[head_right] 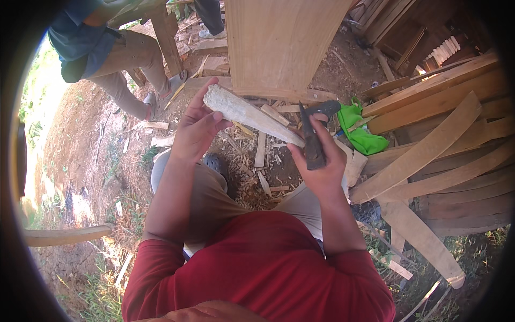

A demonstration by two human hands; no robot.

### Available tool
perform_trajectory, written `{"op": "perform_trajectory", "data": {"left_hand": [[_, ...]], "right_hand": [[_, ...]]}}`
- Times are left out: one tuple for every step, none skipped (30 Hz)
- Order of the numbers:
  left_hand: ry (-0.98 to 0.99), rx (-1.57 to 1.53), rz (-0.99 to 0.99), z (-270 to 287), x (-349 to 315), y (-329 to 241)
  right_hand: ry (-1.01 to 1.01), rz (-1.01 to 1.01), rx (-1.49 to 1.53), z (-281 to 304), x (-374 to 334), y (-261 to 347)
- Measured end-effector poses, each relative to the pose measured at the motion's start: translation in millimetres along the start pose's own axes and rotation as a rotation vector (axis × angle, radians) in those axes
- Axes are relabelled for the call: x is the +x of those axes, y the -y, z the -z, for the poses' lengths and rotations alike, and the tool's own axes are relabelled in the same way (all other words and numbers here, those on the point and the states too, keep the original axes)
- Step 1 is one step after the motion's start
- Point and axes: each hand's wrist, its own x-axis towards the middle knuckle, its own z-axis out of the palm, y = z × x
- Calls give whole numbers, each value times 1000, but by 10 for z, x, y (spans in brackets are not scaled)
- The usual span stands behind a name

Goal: The person shapes small pieces of wood using a small axe by hand, striking the wood to remove shavings and taper the ends.

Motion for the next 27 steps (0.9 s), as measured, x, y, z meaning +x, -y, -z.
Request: {"op": "perform_trajectory", "data": {"left_hand": [[-4,9,4,10,-3,2],[-8,19,7,16,-5,1],[-18,17,6,9,-5,-2],[-29,16,4,-7,-6,-7],[-38,14,3,-19,-5,-14],[-38,11,5,-20,-7,-19],[-37,9,7,-19,-10,-25],[-34,3,9,-27,-3,-20],[-55,20,-3,-41,6,-10],[-76,37,-15,-61,19,5],[-102,60,-26,-62,17,9],[-135,73,-33,-57,13,9],[-168,85,-39,-52,9,9],[-198,96,-46,-51,9,8],[-216,101,-42,-36,6,7],[-235,106,-37,-11,-1,6],[-252,109,-32,1,1,11],[-258,106,-25,-3,7,13],[-264,103,-18,-16,15,10],[-273,101,-10,-23,13,6],[-295,102,-2,-31,12,7],[-316,104,7,-40,13,11],[-337,105,16,-41,12,13],[-350,118,21,-29,9,16],[-364,131,26,-11,6,19],[-375,142,31,-3,12,26],[-389,153,30,-5,17,30]], "right_hand": [[10,17,-26,10,-2,-2],[20,35,-51,14,0,-3],[20,39,-66,13,8,15],[21,43,-80,11,22,47],[19,36,-84,9,26,49],[17,29,-88,4,30,50],[13,11,-80,-5,27,12],[7,-7,-77,0,23,-28],[-2,-39,-18,-1,11,-95],[-11,-72,40,-4,-7,-176],[-18,-106,105,-38,7,-180],[11,-225,182,-40,22,-132],[39,-345,258,-31,50,-37],[66,-464,332,-34,74,36],[80,-482,366,-50,80,34],[95,-502,401,-66,91,25],[108,-521,434,-71,98,11],[116,-530,451,-74,96,-9],[123,-540,468,-79,90,-36],[133,-550,486,-90,84,-58],[131,-559,490,-104,82,-69],[130,-567,494,-121,81,-78],[127,-576,498,-133,80,-87],[138,-584,503,-139,81,-107],[148,-593,509,-144,81,-135],[158,-601,513,-144,78,-158],[174,-595,503,-148,66,-177]]}}
